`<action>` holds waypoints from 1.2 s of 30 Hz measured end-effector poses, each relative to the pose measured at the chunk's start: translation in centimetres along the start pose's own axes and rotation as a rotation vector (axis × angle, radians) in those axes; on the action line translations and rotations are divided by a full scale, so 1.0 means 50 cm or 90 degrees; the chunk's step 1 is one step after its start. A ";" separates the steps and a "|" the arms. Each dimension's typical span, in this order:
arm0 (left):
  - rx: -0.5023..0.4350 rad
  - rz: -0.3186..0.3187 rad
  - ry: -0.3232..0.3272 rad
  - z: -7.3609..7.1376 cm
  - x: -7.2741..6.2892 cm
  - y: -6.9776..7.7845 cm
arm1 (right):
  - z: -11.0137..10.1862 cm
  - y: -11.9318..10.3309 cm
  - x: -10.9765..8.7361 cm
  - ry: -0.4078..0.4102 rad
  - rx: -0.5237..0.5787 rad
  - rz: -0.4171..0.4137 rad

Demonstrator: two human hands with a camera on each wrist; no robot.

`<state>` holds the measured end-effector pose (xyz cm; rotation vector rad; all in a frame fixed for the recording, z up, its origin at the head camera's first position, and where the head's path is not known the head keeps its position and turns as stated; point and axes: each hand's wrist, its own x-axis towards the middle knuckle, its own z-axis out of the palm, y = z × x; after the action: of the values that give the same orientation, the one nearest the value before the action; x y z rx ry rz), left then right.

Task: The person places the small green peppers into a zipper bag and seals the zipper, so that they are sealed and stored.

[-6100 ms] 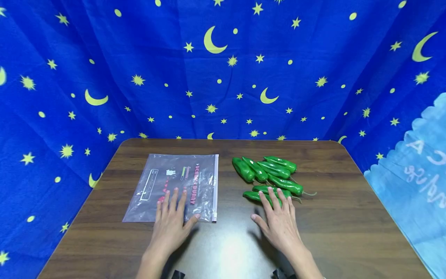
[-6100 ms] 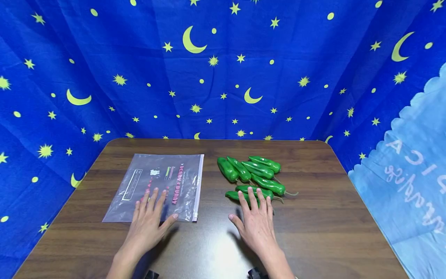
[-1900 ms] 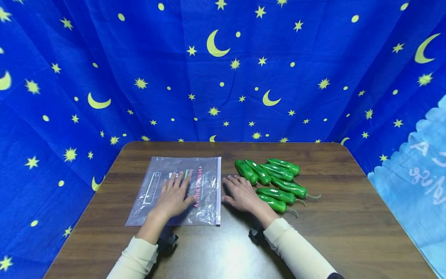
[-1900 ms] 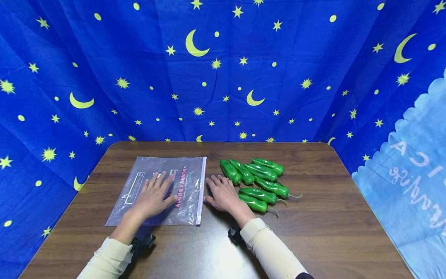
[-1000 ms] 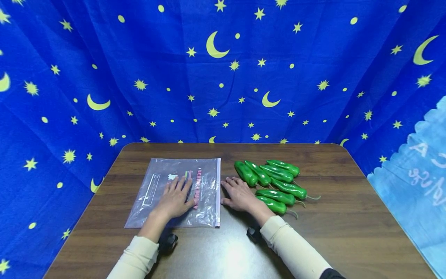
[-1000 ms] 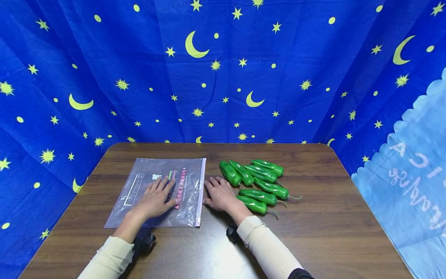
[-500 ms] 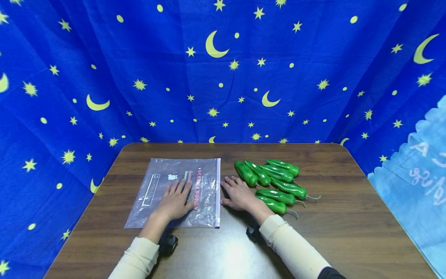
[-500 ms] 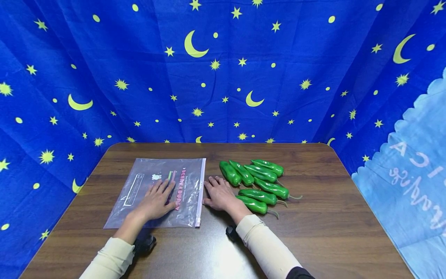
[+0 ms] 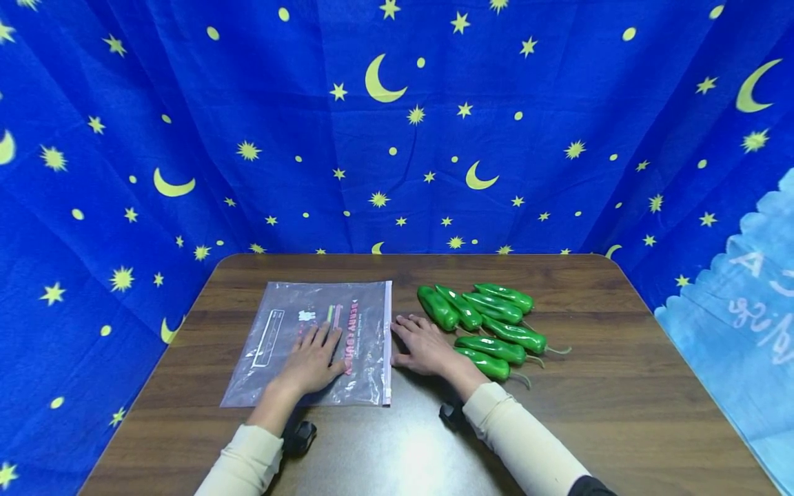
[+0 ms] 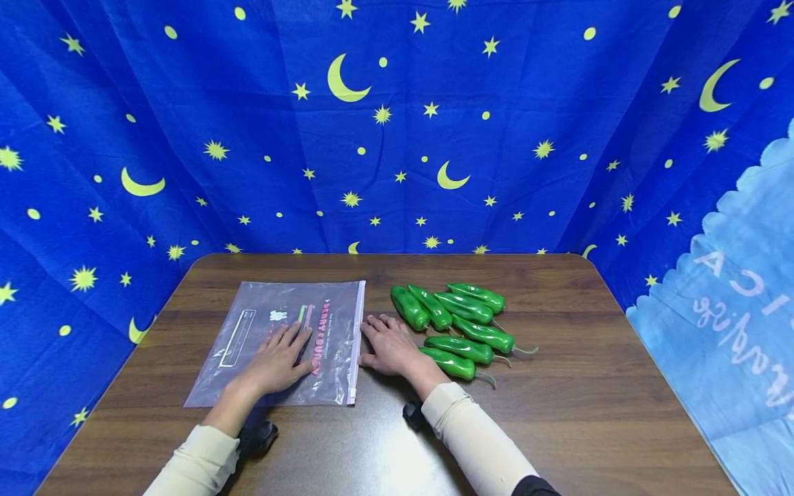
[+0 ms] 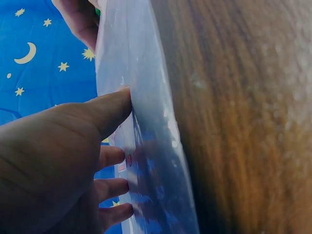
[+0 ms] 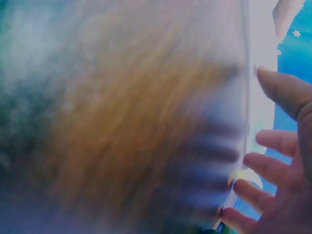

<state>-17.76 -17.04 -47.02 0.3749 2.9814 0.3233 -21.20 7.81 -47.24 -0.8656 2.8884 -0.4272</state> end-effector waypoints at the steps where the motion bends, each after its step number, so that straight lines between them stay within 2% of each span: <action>1: -0.002 -0.001 0.001 0.000 -0.001 0.000 | 0.002 0.000 0.000 0.000 0.004 -0.003; 10: -0.007 -0.001 0.000 0.000 -0.006 0.002 | 0.006 -0.007 0.003 0.009 0.034 -0.036; 19: -0.029 -0.008 0.006 0.004 0.002 0.007 | 0.008 -0.012 0.008 0.011 0.061 -0.025; 26: -0.104 0.050 0.041 -0.002 0.019 0.024 | 0.005 -0.015 0.009 0.006 0.074 -0.019; 36: -0.170 0.110 0.063 -0.019 0.053 0.057 | 0.009 -0.013 0.009 0.020 0.074 -0.043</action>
<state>-19.78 -13.85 -45.71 0.6024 2.9484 0.7696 -21.16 6.92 -47.50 -0.9471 2.8358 -0.6149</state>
